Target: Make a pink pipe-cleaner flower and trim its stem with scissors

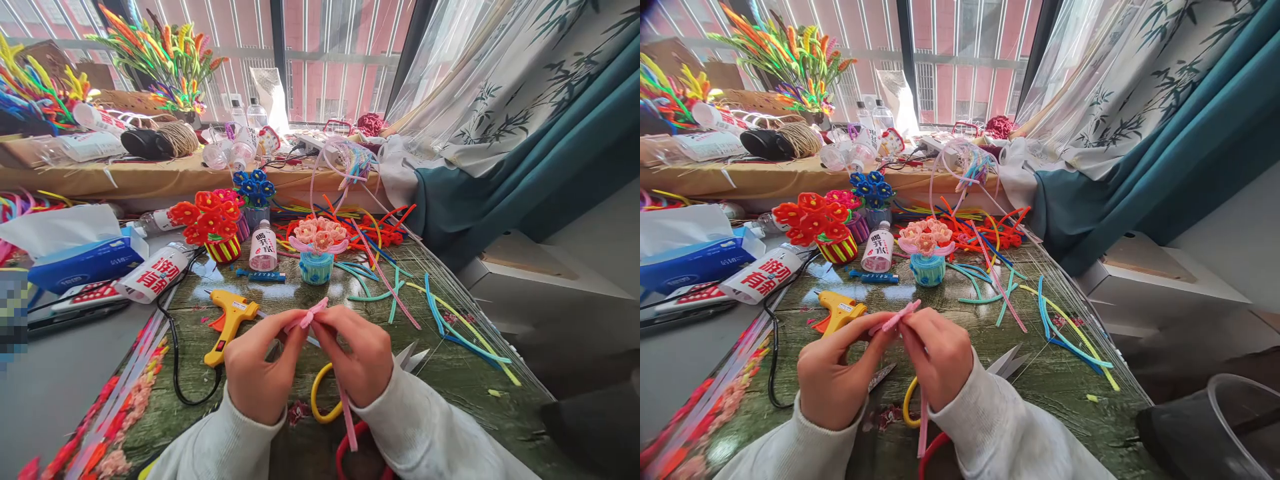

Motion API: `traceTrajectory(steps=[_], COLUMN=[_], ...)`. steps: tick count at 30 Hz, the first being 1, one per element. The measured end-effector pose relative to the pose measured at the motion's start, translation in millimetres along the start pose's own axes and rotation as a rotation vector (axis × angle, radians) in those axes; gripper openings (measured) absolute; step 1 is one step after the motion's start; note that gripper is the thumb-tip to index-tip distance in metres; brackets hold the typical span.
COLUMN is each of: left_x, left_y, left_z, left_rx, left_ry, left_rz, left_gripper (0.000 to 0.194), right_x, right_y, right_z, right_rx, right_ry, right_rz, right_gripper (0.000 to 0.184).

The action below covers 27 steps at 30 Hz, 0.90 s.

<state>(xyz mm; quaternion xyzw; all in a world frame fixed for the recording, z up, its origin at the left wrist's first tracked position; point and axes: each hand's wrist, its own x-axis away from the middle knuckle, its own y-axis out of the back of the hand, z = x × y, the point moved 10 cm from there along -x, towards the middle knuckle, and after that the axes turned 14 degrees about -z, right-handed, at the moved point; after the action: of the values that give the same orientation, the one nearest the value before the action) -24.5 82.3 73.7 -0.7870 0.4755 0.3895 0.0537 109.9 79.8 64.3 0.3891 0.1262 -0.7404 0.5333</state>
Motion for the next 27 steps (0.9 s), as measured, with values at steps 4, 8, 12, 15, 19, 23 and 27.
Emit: traceTrajectory(steps=[4,8,12,15,19,23,27], left_x=[-5.8,-5.2,-4.9,-6.7,-7.3,-7.2,-10.9], left_y=[-1.5,-11.3,-18.4,-19.7,-23.8,-24.6,-18.2], left_z=[14.2,25.0,25.6,20.8,15.2,23.3,24.1], left_rx=[0.063,0.204,0.256,0.268,0.336,0.333,0.274], left_ry=[0.119,0.232,0.235,0.189,0.148,0.192,0.142], left_rz=[0.024,0.104,0.177,0.209,0.277,0.3,0.231], left_gripper=[0.012,0.014,0.015,0.015,0.016,0.017,0.011], right_x=[6.4,20.9,35.7,38.9,39.2,40.8,43.6], right_y=[-15.4,-32.6,-46.4,-48.1,-45.7,-47.1,-51.3], right_z=[-44.3,-63.0,-69.2,-65.9,-63.2,-66.8,-66.6], right_rx=[-0.37,-0.659,-0.782,-0.813,-0.841,-0.872,-0.927], right_ry=[-0.627,-0.957,-1.143,-1.173,-1.167,-1.165,-1.197], right_rz=[0.106,0.149,0.221,0.239,0.197,0.161,0.149], right_gripper=[0.026,0.037,0.04,0.04,0.036,0.034,0.032])
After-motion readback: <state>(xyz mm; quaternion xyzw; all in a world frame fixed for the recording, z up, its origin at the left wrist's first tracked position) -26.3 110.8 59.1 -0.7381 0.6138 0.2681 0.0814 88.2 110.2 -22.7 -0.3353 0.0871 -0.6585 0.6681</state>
